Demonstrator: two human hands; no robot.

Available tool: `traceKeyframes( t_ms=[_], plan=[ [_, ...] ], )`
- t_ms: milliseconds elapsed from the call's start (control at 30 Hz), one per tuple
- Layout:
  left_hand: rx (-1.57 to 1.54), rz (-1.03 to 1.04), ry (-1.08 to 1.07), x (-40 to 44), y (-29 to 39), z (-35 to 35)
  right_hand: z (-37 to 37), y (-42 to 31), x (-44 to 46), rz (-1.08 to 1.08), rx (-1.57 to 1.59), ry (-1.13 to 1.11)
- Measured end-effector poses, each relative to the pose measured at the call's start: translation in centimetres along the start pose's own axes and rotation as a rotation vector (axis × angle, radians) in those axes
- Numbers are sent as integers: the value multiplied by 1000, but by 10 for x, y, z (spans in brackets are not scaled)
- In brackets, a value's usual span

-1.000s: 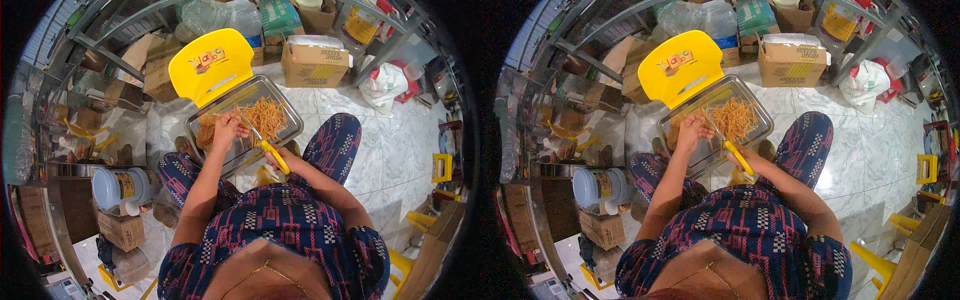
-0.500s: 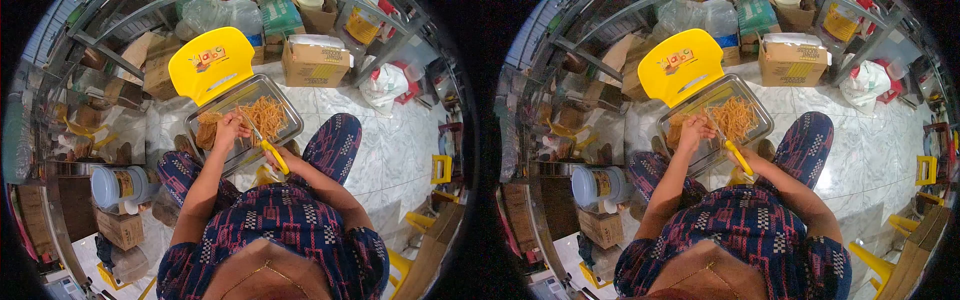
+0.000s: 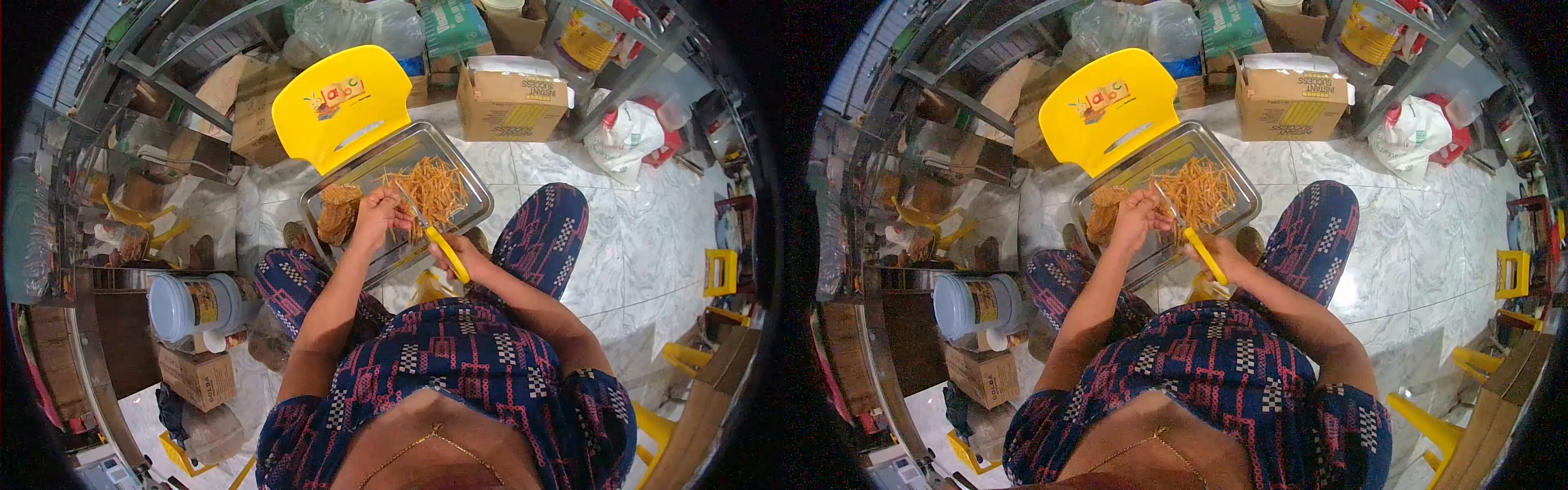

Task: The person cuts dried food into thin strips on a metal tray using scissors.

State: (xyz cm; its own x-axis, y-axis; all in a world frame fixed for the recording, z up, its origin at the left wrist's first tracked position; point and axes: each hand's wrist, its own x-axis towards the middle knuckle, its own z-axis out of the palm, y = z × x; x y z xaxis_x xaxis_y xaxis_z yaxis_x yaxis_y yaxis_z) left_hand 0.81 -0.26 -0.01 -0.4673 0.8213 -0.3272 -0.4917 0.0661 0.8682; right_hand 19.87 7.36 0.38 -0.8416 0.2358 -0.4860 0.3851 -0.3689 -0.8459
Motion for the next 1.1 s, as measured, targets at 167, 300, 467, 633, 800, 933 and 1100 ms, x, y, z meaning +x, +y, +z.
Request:
traceKeyframes(
  t_ms=[167,300,467,633,800,933,1100],
  plan=[
    [-59,17,35,0,11,-2,-4,3,3,-94,-38,-66],
    [70,9,82,3,11,-7,-5,5,5,-104,-86,-94],
    [115,37,4,-2,5,2,-3,14,9,-133,-90,-9],
    [132,37,-2,-4,1,8,-1,8,5,-80,-50,-1],
    [64,68,36,-2,-5,9,-2,2,2,-40,-54,-5],
    [63,79,49,1,-10,7,-3,3,3,-12,-64,-14],
    [113,71,20,-2,-14,12,-2,18,13,-131,-140,-9]
  ],
)
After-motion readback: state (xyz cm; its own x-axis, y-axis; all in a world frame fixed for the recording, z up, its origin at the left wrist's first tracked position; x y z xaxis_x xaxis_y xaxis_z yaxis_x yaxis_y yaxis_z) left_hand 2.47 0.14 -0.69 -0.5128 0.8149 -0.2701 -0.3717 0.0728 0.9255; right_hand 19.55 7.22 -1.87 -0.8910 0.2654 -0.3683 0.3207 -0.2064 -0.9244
